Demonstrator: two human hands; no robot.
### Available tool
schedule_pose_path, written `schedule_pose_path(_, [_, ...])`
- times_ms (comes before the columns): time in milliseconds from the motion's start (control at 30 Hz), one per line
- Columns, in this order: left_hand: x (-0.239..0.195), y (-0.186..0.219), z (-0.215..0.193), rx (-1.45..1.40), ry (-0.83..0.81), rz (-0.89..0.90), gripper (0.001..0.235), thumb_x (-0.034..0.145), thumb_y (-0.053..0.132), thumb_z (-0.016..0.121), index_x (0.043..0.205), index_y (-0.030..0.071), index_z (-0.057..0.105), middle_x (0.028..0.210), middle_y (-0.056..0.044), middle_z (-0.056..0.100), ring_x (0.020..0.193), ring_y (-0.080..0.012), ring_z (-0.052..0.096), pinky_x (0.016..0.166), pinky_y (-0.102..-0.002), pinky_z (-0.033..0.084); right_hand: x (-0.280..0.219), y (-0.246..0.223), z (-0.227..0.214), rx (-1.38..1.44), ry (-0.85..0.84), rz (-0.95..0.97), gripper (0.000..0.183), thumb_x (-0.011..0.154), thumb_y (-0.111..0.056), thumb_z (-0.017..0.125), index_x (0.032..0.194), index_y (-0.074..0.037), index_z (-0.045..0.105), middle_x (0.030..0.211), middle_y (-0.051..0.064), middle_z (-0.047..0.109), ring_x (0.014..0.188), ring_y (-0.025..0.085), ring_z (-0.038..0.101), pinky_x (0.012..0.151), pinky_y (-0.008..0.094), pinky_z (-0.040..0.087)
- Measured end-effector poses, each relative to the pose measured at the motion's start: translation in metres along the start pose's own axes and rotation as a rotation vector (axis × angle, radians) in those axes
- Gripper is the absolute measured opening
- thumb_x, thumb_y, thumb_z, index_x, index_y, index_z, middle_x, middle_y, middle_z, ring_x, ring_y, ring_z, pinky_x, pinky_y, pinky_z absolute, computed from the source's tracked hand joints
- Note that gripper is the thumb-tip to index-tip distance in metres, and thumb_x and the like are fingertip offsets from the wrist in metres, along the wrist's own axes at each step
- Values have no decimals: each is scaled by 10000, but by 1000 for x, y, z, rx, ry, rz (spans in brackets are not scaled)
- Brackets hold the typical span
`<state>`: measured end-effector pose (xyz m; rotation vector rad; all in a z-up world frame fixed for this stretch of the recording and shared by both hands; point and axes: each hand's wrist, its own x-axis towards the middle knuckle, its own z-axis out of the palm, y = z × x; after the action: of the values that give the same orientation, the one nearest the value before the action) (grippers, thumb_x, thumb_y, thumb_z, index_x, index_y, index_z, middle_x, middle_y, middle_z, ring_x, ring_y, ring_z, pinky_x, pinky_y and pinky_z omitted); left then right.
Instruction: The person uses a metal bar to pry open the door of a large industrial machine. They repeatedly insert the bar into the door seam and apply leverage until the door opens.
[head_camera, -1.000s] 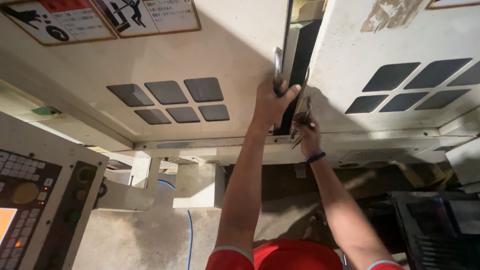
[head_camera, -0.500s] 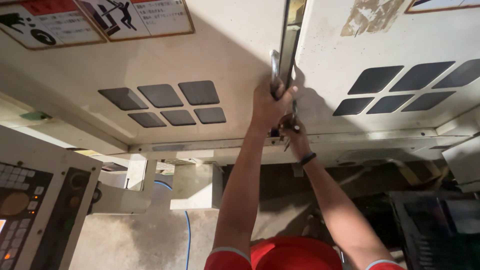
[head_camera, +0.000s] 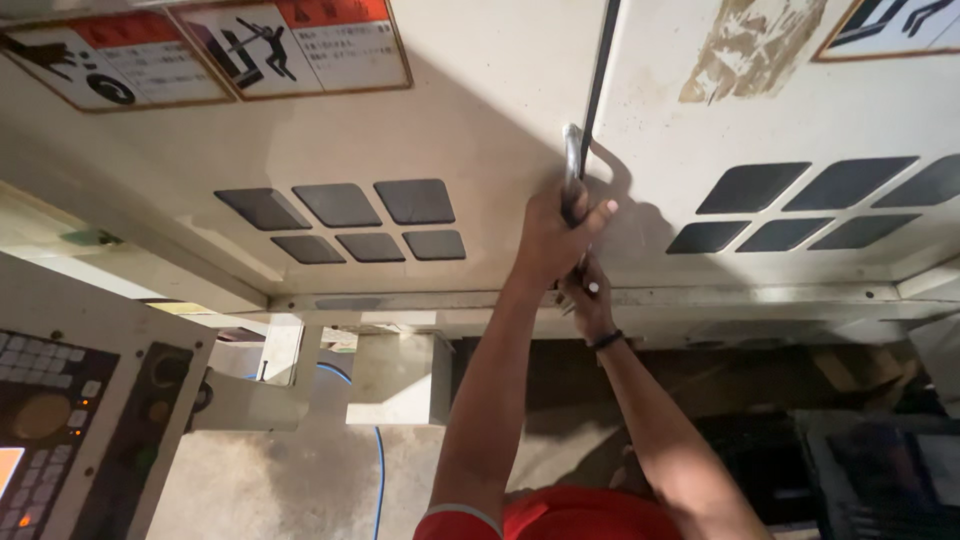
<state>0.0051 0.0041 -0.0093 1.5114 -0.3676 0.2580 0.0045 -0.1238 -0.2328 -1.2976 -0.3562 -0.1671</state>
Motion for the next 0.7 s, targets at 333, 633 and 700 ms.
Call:
schedule_pose_path(333, [-4,0,2,31,34,22,328,872,153,817,857,85,496,730,45,441,668,-91,437,594,-286,439,-3,0,-15,-50,3,228,323,912,-139,675,1205,-76,554,921,58,680,753,165,679,508,311,517])
schedule_pose_path(633, [-2,-6,6,139,51,74,340,876,269,799,1054,40,621,762,27,528,725,-106,515,667,-298,498,4,27,-32,-25,-54,196,163,1034,-164,625,1114,-22,623,952,100,703,776,201,665,639,342,520])
schedule_pose_path(700, [-2,-12,7,176,54,97,354,865,322,796,1048,58,648,707,24,526,699,-119,505,644,-311,475,3,28,-40,73,-142,94,212,960,-130,597,1167,-88,579,1008,37,659,842,165,659,677,334,546])
